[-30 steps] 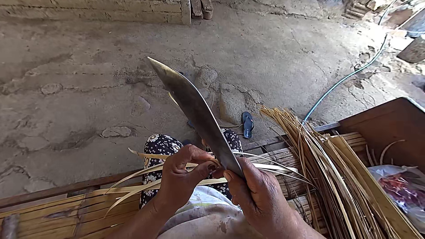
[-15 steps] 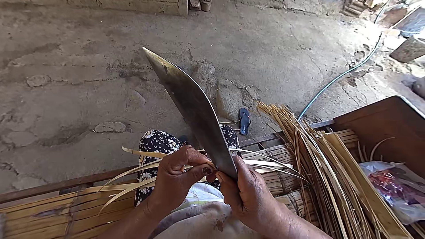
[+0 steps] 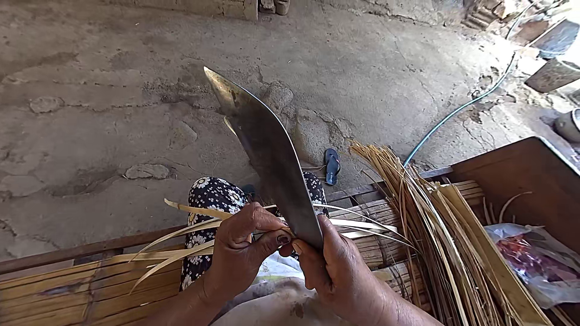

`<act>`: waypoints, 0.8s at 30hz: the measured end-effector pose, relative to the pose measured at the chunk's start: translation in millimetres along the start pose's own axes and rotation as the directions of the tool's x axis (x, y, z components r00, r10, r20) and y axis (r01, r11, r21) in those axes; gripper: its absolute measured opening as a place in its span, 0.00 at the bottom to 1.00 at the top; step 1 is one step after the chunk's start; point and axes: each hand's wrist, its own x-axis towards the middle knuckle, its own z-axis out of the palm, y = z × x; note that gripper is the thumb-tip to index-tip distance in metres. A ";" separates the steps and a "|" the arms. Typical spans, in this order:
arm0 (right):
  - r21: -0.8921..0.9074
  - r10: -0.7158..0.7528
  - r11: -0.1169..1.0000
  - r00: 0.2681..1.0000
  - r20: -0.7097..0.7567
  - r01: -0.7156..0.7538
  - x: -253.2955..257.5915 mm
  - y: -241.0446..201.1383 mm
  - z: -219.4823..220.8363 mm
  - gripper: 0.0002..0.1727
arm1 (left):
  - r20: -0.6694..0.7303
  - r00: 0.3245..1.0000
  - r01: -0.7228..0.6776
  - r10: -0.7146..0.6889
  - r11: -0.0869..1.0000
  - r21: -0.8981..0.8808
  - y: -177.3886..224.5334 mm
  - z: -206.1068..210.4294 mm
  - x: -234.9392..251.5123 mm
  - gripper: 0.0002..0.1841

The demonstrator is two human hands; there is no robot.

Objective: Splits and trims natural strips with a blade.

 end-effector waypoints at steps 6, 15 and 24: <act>-0.307 -0.011 0.952 1.000 -0.010 0.008 -2.6 -4.8 -1.2 0.09 | 0.036 0.999 -0.010 0.009 0.999 0.050 -3.8 -0.2 -1.7 0.05; -0.515 -0.085 0.856 0.995 -0.060 0.042 11.0 1.2 4.3 0.08 | 0.049 0.998 0.027 -0.030 0.998 0.064 -2.7 -2.5 10.9 0.05; 0.709 0.009 0.705 1.000 0.025 -0.024 40.9 -9.1 22.7 0.06 | 0.014 0.999 -0.035 0.032 0.963 0.266 43.4 -14.1 33.8 0.18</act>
